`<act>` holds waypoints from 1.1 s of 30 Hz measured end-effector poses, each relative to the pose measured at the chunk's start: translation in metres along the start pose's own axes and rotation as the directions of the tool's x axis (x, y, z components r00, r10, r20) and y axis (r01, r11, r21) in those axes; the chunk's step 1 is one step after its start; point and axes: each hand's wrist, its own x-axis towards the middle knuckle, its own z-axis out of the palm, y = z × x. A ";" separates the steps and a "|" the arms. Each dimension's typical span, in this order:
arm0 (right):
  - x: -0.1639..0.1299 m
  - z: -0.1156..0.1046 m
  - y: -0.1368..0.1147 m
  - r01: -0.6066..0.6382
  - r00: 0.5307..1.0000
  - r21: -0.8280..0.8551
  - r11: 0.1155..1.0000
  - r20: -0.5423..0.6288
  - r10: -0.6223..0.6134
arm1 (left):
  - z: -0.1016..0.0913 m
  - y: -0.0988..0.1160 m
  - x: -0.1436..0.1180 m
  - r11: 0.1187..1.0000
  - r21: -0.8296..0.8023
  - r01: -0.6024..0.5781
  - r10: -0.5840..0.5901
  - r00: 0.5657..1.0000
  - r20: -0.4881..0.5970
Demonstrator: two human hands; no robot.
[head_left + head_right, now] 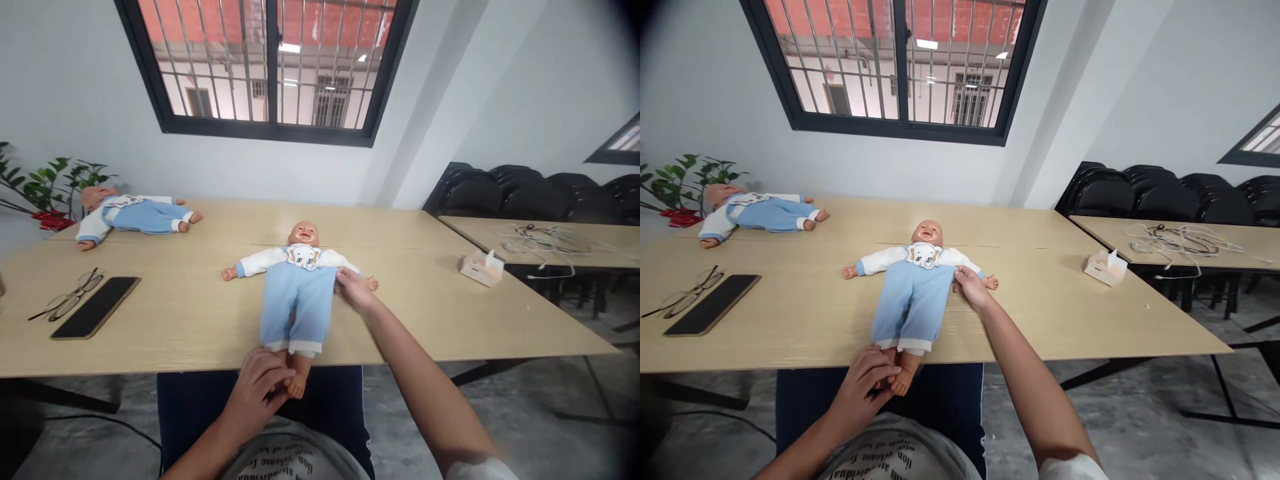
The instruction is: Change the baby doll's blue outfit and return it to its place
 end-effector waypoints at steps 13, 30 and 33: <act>0.017 -0.027 -0.005 0.081 0.996 -0.225 0.971 0.056 -0.070 | 0.002 -0.012 0.024 0.997 -0.042 0.061 -0.056 0.991 0.122; 0.006 -0.034 -0.004 0.182 0.983 -0.696 0.695 0.115 -0.143 | -0.027 -0.070 0.088 0.922 -0.110 0.370 -0.340 0.914 0.222; 0.011 -0.026 0.000 0.135 0.983 -0.726 0.674 0.015 -0.181 | -0.014 -0.126 0.132 0.792 -0.166 0.588 -0.569 0.808 0.151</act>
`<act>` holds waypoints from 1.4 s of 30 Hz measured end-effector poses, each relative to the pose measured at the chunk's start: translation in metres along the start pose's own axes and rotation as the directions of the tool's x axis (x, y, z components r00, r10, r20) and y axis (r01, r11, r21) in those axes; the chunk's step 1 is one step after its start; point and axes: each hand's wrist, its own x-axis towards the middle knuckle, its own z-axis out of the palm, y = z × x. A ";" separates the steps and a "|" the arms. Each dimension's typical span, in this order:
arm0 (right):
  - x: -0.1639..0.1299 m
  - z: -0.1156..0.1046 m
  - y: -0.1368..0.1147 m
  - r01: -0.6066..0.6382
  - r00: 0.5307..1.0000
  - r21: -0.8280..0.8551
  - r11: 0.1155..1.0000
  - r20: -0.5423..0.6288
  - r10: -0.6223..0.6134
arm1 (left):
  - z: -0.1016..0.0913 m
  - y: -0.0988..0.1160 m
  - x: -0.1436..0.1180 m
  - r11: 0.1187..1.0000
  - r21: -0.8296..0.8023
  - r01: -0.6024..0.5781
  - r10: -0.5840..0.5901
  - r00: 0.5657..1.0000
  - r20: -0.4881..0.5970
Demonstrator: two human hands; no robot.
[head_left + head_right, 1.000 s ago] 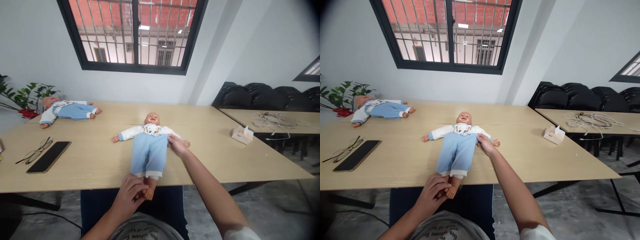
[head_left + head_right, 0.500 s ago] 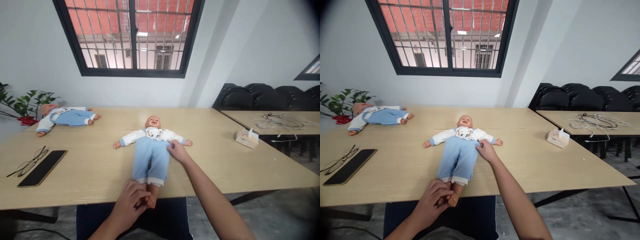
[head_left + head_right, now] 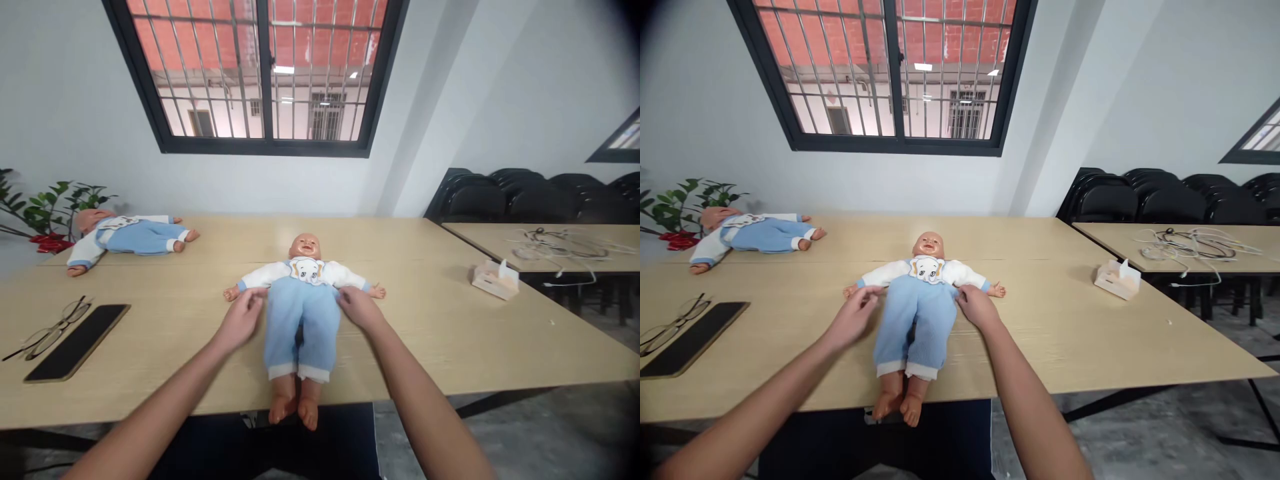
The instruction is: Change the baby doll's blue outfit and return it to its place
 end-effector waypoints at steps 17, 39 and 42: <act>0.003 0.006 0.007 -0.013 1.000 0.235 0.972 -0.010 0.016 | 0.003 -0.047 0.077 0.990 -0.139 0.021 0.015 0.966 0.257; 0.004 0.006 0.006 -0.100 0.995 -0.042 0.994 -0.007 0.099 | 0.009 -0.060 0.079 0.944 0.254 -0.212 0.152 0.960 0.234; 0.006 0.009 0.005 -0.203 0.976 0.064 0.977 -0.063 0.207 | 0.014 -0.057 0.080 0.964 0.213 -0.157 0.118 0.976 0.184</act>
